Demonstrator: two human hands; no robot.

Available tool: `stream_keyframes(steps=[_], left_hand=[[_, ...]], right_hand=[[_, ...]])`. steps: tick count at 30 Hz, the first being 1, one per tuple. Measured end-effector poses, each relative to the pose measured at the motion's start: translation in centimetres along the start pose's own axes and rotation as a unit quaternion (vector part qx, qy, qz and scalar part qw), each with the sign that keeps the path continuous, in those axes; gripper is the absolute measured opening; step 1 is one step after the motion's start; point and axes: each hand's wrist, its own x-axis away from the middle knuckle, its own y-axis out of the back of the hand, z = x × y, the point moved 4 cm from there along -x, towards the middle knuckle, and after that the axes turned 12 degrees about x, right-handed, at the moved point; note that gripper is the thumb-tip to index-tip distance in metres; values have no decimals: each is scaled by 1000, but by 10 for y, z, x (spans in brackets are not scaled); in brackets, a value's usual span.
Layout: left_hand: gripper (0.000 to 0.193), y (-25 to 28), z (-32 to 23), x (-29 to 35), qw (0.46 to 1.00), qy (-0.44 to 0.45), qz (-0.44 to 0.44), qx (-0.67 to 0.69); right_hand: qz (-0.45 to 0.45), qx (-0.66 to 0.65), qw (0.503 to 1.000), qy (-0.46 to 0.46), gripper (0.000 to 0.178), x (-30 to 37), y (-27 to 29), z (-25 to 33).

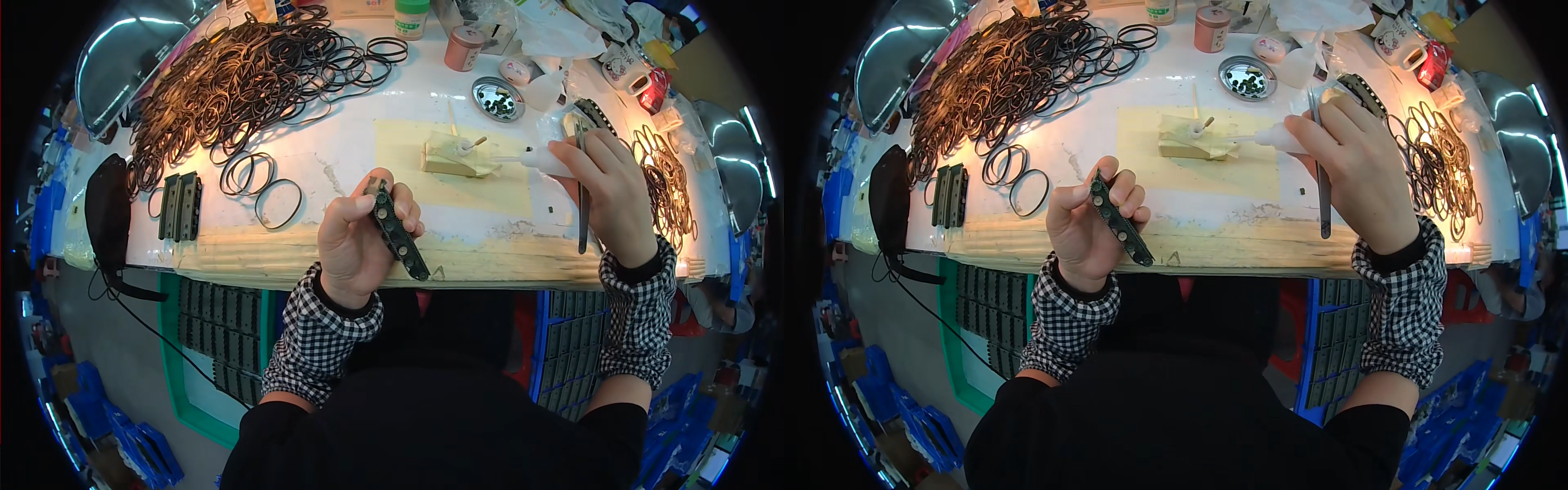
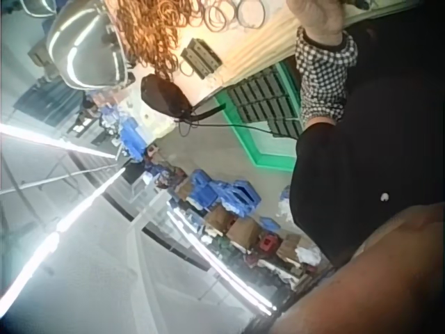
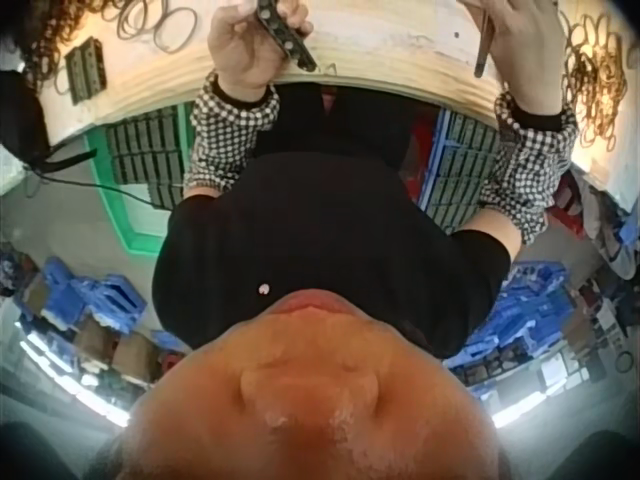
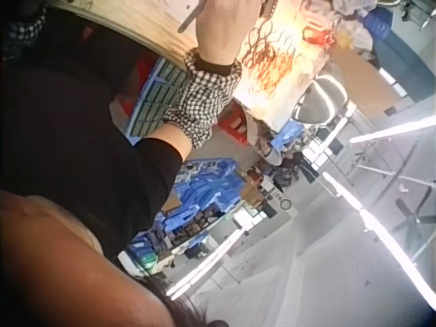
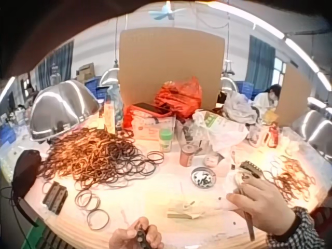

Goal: Assembling small electronic wires and pins into a black connector housing at a workbench.

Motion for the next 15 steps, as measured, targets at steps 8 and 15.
stream_keyframes(steps=[8,15], left_hand=[[20,0,0,0,1000,-3,-1,-9],[22,0,-2,2,999,-7,-6,-34]], right_hand=[[-24,-309,935,-171,26,-14,-37,-36],[-49,-344,931,-108,33,-111,-109,-32]])
